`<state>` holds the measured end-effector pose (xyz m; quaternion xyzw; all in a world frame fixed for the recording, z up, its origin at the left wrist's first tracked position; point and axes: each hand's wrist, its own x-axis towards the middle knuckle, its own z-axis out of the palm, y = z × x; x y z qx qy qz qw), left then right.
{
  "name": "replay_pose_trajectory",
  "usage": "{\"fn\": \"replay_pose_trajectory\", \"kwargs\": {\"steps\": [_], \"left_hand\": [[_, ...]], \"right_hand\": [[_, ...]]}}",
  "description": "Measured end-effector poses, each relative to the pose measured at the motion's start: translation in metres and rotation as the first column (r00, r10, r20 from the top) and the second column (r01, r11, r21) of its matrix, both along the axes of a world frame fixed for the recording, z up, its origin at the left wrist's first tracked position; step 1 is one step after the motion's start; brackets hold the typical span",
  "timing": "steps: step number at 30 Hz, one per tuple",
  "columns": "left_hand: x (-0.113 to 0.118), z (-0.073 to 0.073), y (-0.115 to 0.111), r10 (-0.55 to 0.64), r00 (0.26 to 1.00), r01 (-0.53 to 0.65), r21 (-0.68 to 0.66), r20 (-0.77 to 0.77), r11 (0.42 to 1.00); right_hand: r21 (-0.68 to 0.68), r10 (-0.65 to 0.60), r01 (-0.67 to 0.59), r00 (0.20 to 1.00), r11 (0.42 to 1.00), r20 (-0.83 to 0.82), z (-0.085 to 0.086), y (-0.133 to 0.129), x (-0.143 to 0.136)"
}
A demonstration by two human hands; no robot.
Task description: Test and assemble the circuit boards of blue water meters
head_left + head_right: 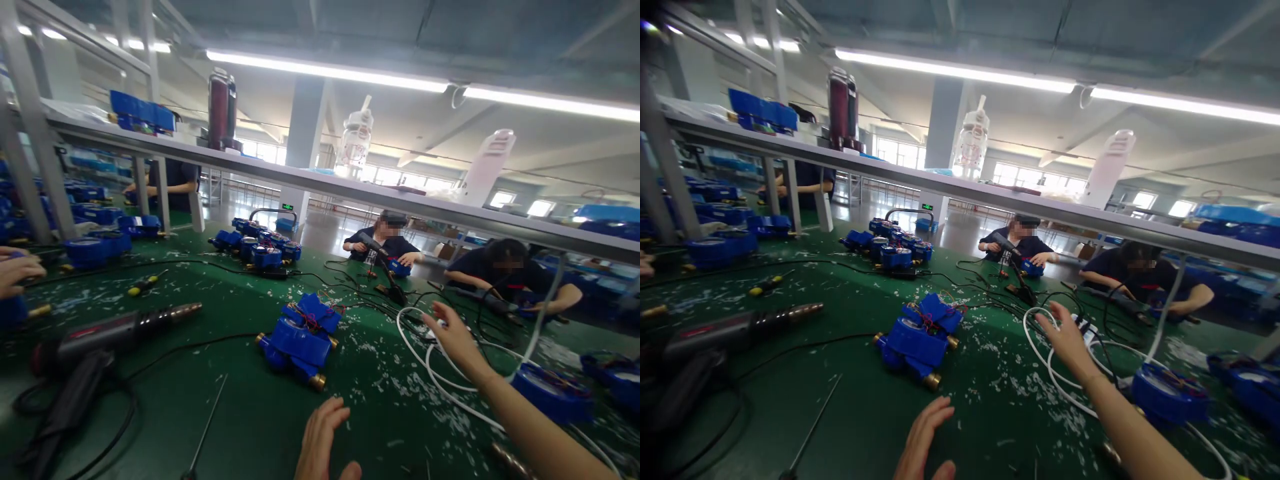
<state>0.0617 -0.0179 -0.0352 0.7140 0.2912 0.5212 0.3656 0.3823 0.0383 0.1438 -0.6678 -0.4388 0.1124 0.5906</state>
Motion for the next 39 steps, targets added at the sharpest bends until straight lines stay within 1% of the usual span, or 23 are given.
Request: {"fn": "replay_pose_trajectory", "kwargs": {"steps": [1, 2, 3, 5, 6, 8, 11, 13, 16, 19, 21, 25, 30, 34, 39], "left_hand": [[-0.001, 0.001, 0.004, 0.048, 0.999, -0.048, 0.014, 0.006, 0.999], [-0.003, 0.003, 0.008, 0.098, 0.995, -0.098, 0.026, 0.011, 0.995], [-0.006, 0.006, 0.013, 0.145, 0.989, -0.145, 0.035, 0.014, 0.989], [-0.014, 0.012, 0.024, 0.216, 0.976, -0.216, 0.043, 0.011, 0.975], [-0.018, 0.016, 0.030, 0.244, 0.970, -0.244, 0.036, 0.009, 0.969], [-0.026, 0.022, 0.042, 0.301, 0.953, -0.301, -0.006, 0.010, 0.953], [-0.034, 0.026, 0.057, 0.381, 0.924, -0.377, -0.098, 0.021, 0.921], [-0.035, 0.025, 0.064, 0.401, 0.916, -0.395, -0.140, 0.013, 0.908], [-0.030, 0.019, 0.073, 0.400, 0.916, -0.397, -0.174, -0.018, 0.901], [-0.022, 0.014, 0.079, 0.459, 0.888, -0.457, -0.170, -0.031, 0.873], [-0.017, 0.010, 0.082, 0.498, 0.867, -0.498, -0.145, -0.039, 0.855], [-0.013, 0.006, 0.085, 0.514, 0.855, -0.519, -0.098, -0.073, 0.849], [-0.013, 0.001, 0.088, 0.533, 0.839, -0.542, -0.083, -0.110, 0.836], [-0.013, 0.002, 0.088, 0.532, 0.837, -0.545, -0.099, -0.128, 0.833], [-0.011, 0.008, 0.086, 0.516, 0.844, -0.535, -0.149, -0.150, 0.832]], "right_hand": [[-0.048, 0.110, -0.105, 0.985, 0.993, 0.131, -0.007, 0.009, -0.022], [-0.096, 0.205, -0.187, 0.948, 0.978, 0.242, -0.015, 0.018, -0.044], [-0.149, 0.292, -0.256, 0.895, 0.955, 0.336, -0.024, 0.027, -0.064], [-0.257, 0.416, -0.330, 0.780, 0.908, 0.468, -0.040, 0.045, -0.097], [-0.300, 0.446, -0.334, 0.733, 0.894, 0.514, -0.048, 0.055, -0.109], [-0.368, 0.471, -0.303, 0.669, 0.879, 0.575, -0.060, 0.074, -0.126], [-0.438, 0.476, -0.228, 0.621, 0.870, 0.623, -0.072, 0.100, -0.138], [-0.467, 0.478, -0.187, 0.597, 0.864, 0.644, -0.077, 0.111, -0.143], [-0.487, 0.471, -0.136, 0.569, 0.863, 0.674, -0.083, 0.121, -0.150], [-0.487, 0.452, -0.091, 0.546, 0.869, 0.705, -0.088, 0.126, -0.157], [-0.481, 0.439, -0.067, 0.532, 0.874, 0.725, -0.090, 0.127, -0.161], [-0.469, 0.409, -0.017, 0.517, 0.883, 0.752, -0.089, 0.126, -0.164], [-0.457, 0.356, 0.080, 0.513, 0.886, 0.781, -0.088, 0.121, -0.155], [-0.446, 0.276, 0.219, 0.534, 0.868, 0.799, -0.089, 0.114, -0.129], [-0.440, 0.147, 0.406, 0.578, 0.801, 0.802, -0.088, 0.102, -0.079]]}}
